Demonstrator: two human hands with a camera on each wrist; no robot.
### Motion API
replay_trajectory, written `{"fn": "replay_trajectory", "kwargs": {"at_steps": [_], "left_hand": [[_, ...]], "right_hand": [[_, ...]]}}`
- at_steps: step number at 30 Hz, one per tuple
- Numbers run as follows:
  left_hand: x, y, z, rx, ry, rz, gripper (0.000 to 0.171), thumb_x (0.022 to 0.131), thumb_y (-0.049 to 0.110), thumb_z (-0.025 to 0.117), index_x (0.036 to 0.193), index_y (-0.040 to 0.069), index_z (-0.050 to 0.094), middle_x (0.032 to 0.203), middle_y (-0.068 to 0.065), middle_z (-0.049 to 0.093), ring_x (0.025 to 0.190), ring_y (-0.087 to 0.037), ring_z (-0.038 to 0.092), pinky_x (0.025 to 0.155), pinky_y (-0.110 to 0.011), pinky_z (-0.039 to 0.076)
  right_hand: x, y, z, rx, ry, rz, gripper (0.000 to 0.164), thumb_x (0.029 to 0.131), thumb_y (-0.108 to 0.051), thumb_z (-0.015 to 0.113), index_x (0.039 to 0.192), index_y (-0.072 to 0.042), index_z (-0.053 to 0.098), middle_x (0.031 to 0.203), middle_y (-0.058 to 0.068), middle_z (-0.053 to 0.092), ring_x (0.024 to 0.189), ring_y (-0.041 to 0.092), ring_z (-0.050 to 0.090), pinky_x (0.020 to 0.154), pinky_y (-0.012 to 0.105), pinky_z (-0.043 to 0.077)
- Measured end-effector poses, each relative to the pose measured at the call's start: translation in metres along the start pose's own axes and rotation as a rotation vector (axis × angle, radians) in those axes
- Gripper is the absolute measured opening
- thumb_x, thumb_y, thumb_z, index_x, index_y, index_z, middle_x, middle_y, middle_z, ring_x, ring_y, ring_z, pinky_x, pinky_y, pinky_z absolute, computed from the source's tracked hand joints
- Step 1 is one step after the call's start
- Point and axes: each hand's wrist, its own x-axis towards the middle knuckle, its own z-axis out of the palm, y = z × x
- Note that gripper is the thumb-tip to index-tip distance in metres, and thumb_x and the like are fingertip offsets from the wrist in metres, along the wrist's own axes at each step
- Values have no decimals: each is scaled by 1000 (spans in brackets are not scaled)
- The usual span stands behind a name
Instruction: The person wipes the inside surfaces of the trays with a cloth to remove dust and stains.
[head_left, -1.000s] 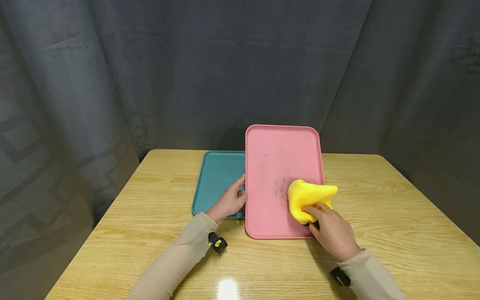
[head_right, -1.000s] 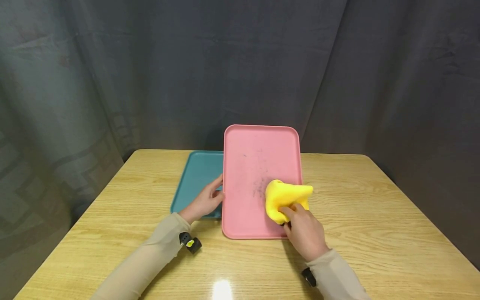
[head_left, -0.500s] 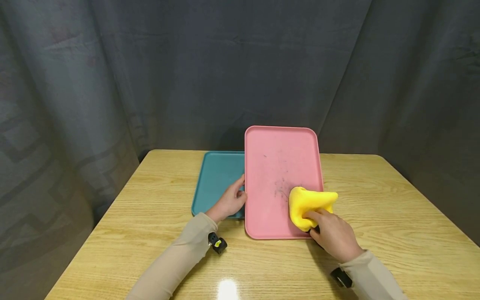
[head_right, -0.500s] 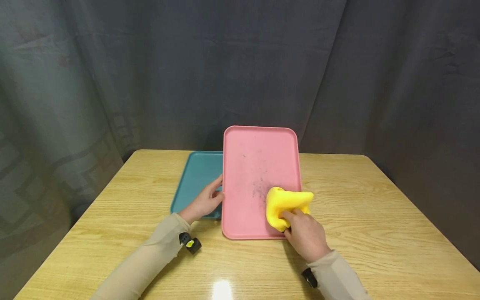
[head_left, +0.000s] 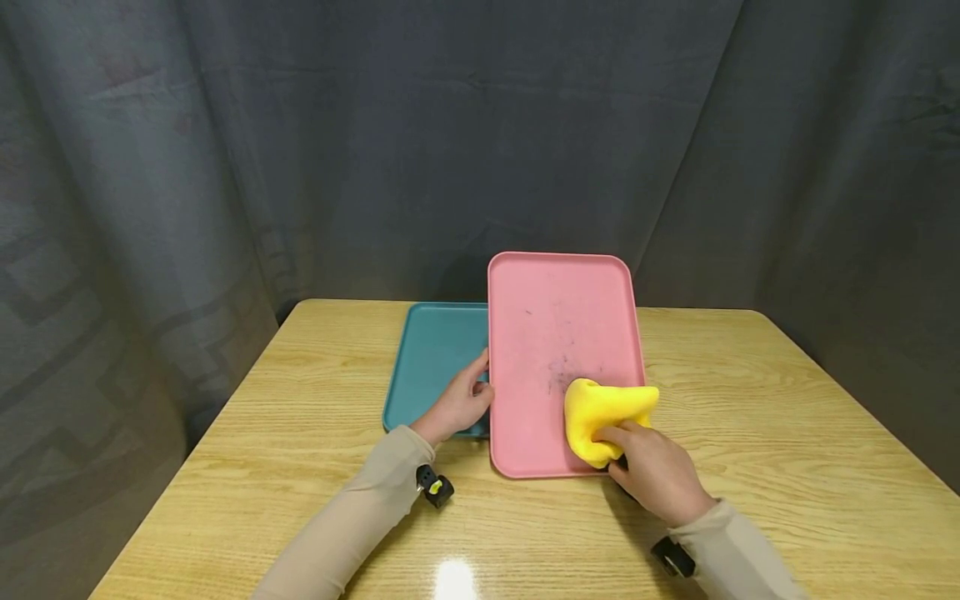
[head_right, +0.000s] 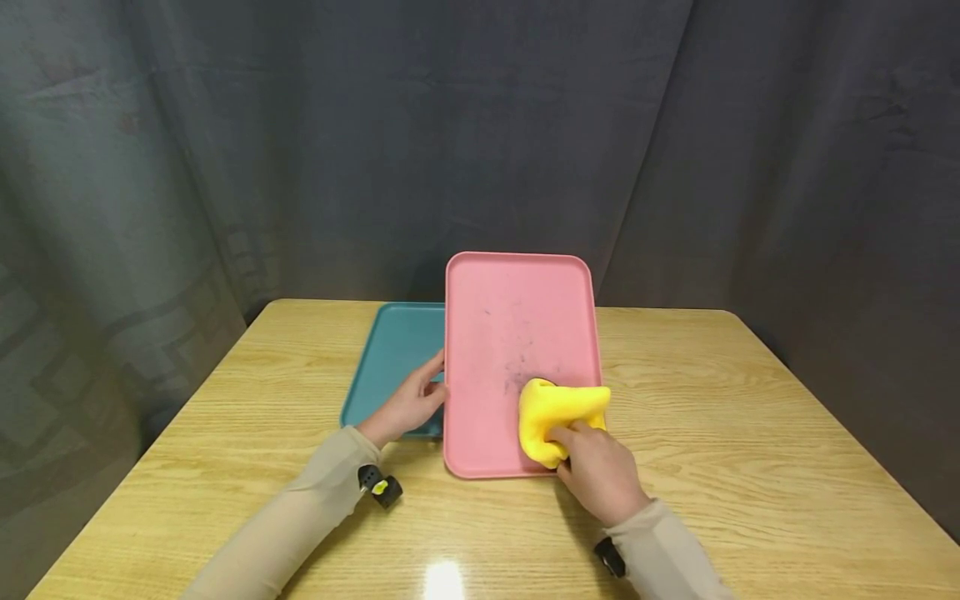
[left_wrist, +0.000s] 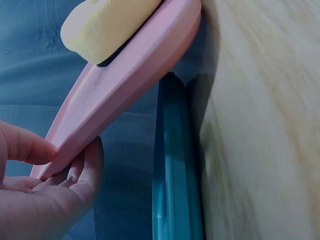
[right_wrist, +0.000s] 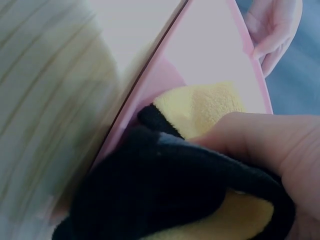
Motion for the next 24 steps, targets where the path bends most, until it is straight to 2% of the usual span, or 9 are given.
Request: {"fn": "replay_trajectory", "kwargs": {"at_steps": [5,12,18,24], "left_hand": [[0,1,0,-5,-1,1,64,90,-6,40,148,-1,14,149,-26,28,80,-28,59,64,-17,44],[-1,1,0,17,-1,-8,64,90,-5,40,149,1,17,149,-23,30,77,-19,57,64,-18,44],[-3,3,-1,36,-3,-3,63,90,-3,39,149,1,17,151,-22,27,90,-25,61,70,-20,48],[-2,5,0,33,-13,-37,61,94,-1,40,150,6,15,153,-18,25,100,-31,61,67,-21,47]], "right_hand": [[3,-9,2,20,-4,-24,31,67,-6,77,95,-17,69,81,-3,60,66,9,51,52,26,42],[8,-27,7,26,5,-62,31,66,-7,79,95,-18,71,83,-4,60,67,8,50,54,23,42],[12,-43,14,51,-2,-101,31,67,-7,78,95,-17,72,82,-4,57,67,6,47,52,19,39],[16,-58,18,58,4,-164,31,67,-6,77,96,-17,73,83,-4,56,65,7,45,51,17,36]]}}
